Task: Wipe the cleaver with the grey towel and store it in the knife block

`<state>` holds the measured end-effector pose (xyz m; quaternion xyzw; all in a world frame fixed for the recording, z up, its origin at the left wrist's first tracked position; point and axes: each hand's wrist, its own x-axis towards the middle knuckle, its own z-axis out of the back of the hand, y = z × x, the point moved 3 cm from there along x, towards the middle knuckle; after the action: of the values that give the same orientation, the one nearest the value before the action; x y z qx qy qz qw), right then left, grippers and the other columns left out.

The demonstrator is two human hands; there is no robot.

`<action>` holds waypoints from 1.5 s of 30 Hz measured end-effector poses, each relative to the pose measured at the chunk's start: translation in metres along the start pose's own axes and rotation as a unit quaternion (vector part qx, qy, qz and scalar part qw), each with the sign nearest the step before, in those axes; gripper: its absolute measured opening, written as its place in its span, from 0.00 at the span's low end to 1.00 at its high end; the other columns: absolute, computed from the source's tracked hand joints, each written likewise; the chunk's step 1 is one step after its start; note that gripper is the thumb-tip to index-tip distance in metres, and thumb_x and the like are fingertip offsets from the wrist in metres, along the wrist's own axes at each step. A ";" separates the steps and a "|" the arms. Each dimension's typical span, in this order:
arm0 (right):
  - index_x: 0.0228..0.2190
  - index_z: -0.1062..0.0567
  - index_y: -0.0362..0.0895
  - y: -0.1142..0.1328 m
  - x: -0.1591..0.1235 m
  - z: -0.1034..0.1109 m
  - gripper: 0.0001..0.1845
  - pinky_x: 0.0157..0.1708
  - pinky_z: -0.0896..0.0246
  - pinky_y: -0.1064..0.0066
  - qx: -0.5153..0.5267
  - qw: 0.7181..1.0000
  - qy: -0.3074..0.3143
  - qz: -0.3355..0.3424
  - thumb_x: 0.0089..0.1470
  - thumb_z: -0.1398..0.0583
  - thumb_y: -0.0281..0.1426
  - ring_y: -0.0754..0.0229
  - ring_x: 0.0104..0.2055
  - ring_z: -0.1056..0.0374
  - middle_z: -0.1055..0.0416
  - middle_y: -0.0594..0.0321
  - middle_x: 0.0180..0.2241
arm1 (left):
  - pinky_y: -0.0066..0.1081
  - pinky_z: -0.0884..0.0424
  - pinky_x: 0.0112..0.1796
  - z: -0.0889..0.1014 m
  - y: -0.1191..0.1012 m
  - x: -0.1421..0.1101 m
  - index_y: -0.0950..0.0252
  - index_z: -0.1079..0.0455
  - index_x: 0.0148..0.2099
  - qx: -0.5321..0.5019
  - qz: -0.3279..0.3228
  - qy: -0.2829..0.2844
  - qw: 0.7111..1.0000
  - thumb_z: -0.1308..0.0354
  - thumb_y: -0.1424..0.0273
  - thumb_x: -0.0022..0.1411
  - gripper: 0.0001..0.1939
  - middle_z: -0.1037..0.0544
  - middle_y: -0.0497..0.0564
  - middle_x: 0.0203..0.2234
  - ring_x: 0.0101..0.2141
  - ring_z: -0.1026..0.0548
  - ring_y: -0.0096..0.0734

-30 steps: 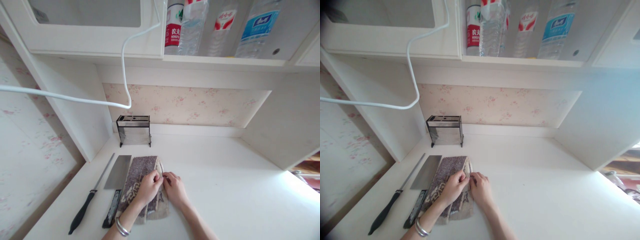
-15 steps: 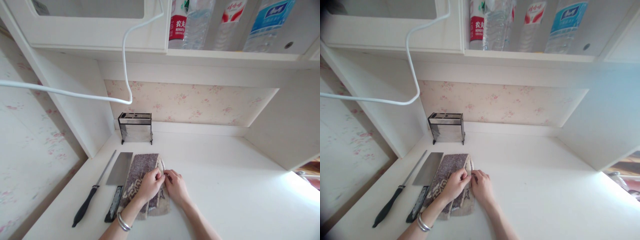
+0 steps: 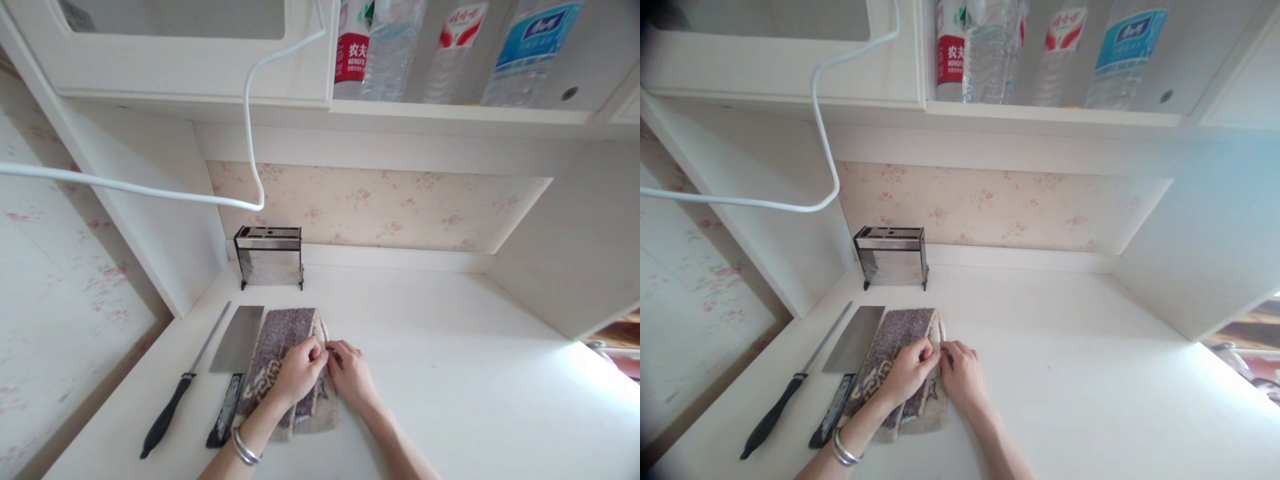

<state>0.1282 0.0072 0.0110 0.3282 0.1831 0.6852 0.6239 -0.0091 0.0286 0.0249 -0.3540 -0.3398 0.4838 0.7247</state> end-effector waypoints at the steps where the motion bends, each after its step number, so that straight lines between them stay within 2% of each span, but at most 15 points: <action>1: 0.40 0.24 0.48 0.000 0.000 0.000 0.14 0.44 0.45 0.69 -0.001 1.000 0.001 0.000 0.57 0.48 0.29 0.59 0.44 0.31 0.25 0.61 0.40 | 0.26 0.45 0.29 0.000 0.000 0.000 0.62 0.47 0.25 -0.001 0.000 -0.002 1.000 0.49 0.65 0.60 0.14 0.40 0.41 0.19 0.24 0.39 0.25; 45: 0.41 0.25 0.49 0.000 -0.001 0.000 0.13 0.44 0.47 0.68 0.005 1.000 0.004 -0.001 0.57 0.48 0.28 0.59 0.43 0.31 0.25 0.63 0.40 | 0.27 0.47 0.28 -0.002 0.003 0.001 0.62 0.49 0.24 0.026 -0.004 0.010 1.000 0.50 0.64 0.61 0.16 0.41 0.42 0.18 0.23 0.40 0.25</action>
<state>0.1283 0.0065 0.0104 0.3284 0.1892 0.6847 0.6226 -0.0081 0.0299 0.0213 -0.3385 -0.3210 0.4858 0.7392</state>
